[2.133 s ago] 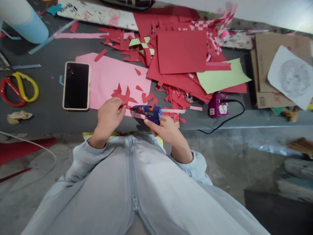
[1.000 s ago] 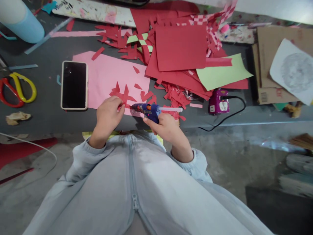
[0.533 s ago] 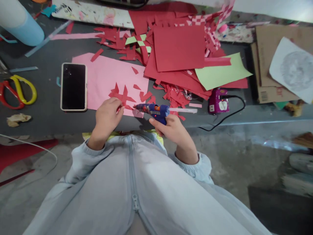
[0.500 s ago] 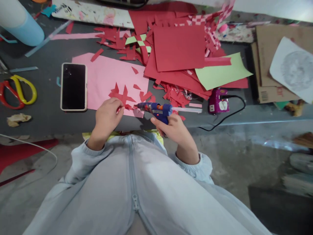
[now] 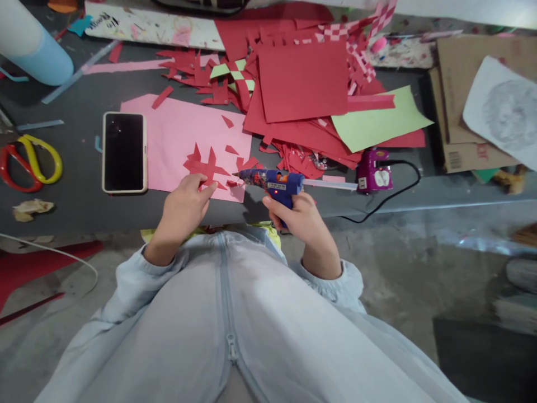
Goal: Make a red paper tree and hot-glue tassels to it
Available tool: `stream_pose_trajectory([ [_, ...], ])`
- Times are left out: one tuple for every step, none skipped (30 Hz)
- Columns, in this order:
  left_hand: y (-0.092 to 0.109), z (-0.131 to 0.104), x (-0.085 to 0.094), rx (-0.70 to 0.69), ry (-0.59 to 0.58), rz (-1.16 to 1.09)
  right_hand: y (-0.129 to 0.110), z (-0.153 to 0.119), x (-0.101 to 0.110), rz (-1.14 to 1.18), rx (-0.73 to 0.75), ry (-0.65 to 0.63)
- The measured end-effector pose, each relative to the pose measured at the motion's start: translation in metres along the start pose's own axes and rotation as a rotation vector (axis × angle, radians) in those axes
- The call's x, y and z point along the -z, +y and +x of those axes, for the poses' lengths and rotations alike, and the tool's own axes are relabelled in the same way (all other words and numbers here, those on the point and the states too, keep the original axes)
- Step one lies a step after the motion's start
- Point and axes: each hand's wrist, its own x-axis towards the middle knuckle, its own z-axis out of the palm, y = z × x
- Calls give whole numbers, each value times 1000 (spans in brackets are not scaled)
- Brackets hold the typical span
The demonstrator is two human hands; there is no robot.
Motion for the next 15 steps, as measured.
stream_pose_trajectory([
  [0,0,1,-7,-15,7,0,0,0,1,-5,-4],
  [1,0,2,-15,-29,11,-1,1,1,7,-10,-5],
  [1,0,3,-21,-43,14,0,1,1,12,-14,-5],
  [2,0,4,-26,-56,14,0,2,1,15,-17,-3],
  [2,0,6,-28,-67,14,1,2,1,15,-20,-2],
  [2,-1,7,-30,-76,12,1,2,1,13,-24,-1],
  [3,-1,9,-36,-86,12,2,3,1,10,-27,-1],
  [3,-1,11,-44,-98,15,3,3,0,7,-28,-2],
  [4,0,13,-55,-113,21,4,4,0,3,-29,-4],
  [4,0,15,-68,-131,30,4,4,0,0,-29,-5],
  [4,0,17,-81,-148,41,4,4,-1,-2,-28,-7],
  [3,1,19,-92,-161,48,4,4,-1,-1,-22,-9],
  [2,1,20,-101,-169,46,4,4,-1,1,-15,-8],
  [0,2,21,-111,-172,29,4,4,-1,3,-7,-3],
  [-3,2,21,-120,-166,-9,4,4,-1,5,2,2],
])
